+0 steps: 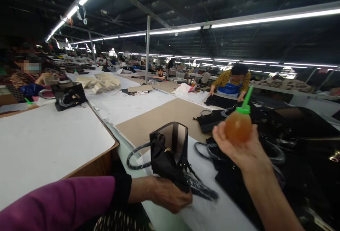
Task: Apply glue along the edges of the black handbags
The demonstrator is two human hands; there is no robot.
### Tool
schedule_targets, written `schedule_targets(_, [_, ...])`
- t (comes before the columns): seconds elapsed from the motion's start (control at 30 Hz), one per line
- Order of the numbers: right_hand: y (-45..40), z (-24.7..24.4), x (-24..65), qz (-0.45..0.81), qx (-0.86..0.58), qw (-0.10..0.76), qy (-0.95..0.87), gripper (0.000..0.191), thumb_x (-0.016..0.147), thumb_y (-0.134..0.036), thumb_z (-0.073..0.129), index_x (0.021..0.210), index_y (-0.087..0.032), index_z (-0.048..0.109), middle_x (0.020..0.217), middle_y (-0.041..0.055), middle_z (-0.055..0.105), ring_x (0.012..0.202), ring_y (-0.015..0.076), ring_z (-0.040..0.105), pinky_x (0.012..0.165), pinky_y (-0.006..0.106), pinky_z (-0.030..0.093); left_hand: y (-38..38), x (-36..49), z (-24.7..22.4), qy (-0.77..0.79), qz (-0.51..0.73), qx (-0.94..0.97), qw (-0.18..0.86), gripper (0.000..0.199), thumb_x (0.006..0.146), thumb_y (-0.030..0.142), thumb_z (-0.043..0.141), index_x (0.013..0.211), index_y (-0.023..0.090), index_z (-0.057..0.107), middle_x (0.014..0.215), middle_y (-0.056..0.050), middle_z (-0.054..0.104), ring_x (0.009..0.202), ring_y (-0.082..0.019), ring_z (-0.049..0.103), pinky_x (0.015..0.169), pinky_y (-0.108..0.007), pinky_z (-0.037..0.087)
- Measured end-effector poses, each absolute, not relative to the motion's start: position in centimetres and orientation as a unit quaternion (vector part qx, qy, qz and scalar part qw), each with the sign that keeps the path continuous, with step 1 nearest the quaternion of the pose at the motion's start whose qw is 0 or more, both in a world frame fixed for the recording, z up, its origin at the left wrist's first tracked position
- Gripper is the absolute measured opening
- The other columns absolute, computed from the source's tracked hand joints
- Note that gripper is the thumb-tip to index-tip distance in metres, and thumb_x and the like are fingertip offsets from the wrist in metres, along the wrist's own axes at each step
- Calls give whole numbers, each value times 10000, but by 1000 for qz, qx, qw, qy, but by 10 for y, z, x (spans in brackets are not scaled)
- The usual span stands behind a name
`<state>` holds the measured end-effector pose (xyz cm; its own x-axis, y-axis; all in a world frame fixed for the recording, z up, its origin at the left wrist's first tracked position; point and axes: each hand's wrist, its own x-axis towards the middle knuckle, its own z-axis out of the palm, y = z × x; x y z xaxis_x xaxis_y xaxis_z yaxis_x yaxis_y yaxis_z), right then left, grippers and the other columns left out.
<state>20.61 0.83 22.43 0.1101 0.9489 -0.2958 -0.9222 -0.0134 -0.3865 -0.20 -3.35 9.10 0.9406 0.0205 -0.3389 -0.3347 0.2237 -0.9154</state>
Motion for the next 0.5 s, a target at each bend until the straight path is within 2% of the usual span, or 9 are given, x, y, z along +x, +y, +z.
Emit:
schedule_targets(0.07, [37,218,177,716,-230,658,-39,311,779,-583,575,826,-277,598,848,-8,622,904,210,604,869,493,447,-30,-8,91,142,85,-670,723,550,715,292,386,1223,498,426,949,-100,489,1019,-341,493,687,-631,408])
schedule_targets(0.17, [67,204,145,757,-241,599,-99,421,785,-628,528,923,-231,542,938,51,584,998,236,571,882,537,416,-24,-20,95,146,62,-745,648,432,766,251,378,1048,528,552,893,-67,500,1077,-306,472,784,-616,371])
schedule_targets(0.27, [79,191,133,754,-289,577,-126,478,836,-630,433,1027,-196,492,987,87,553,1059,257,540,880,566,400,-23,-41,101,138,68,-813,561,363,744,232,463,974,457,631,915,-43,549,1111,-274,458,837,-535,405])
schedule_targets(0.33, [79,186,134,750,-303,575,-123,501,842,-628,422,1072,-185,469,1009,103,545,1073,274,531,874,582,398,-29,-60,109,80,72,-901,421,281,684,237,560,922,324,680,951,-54,581,1082,-266,477,799,-436,460])
schedule_targets(0.4, [74,184,138,749,-301,578,-122,527,824,-631,454,1113,-191,455,1036,113,544,1068,290,536,870,590,405,-40,-80,124,-46,65,-977,197,184,669,246,620,843,218,674,890,-62,611,910,-227,554,652,-324,489])
schedule_targets(0.47, [68,184,138,743,-305,584,-118,526,820,-629,460,1145,-215,445,1063,119,546,1049,308,549,855,603,421,-55,-90,146,-174,38,-984,-20,71,747,256,603,758,189,623,726,-15,609,658,-147,560,515,-242,443])
schedule_targets(0.5, [65,184,137,730,-318,593,-119,519,823,-633,446,1148,-228,447,1065,122,552,1031,321,558,839,612,433,-61,-90,158,-230,7,-970,-83,107,803,265,563,744,182,597,672,8,595,586,-118,536,500,-218,426])
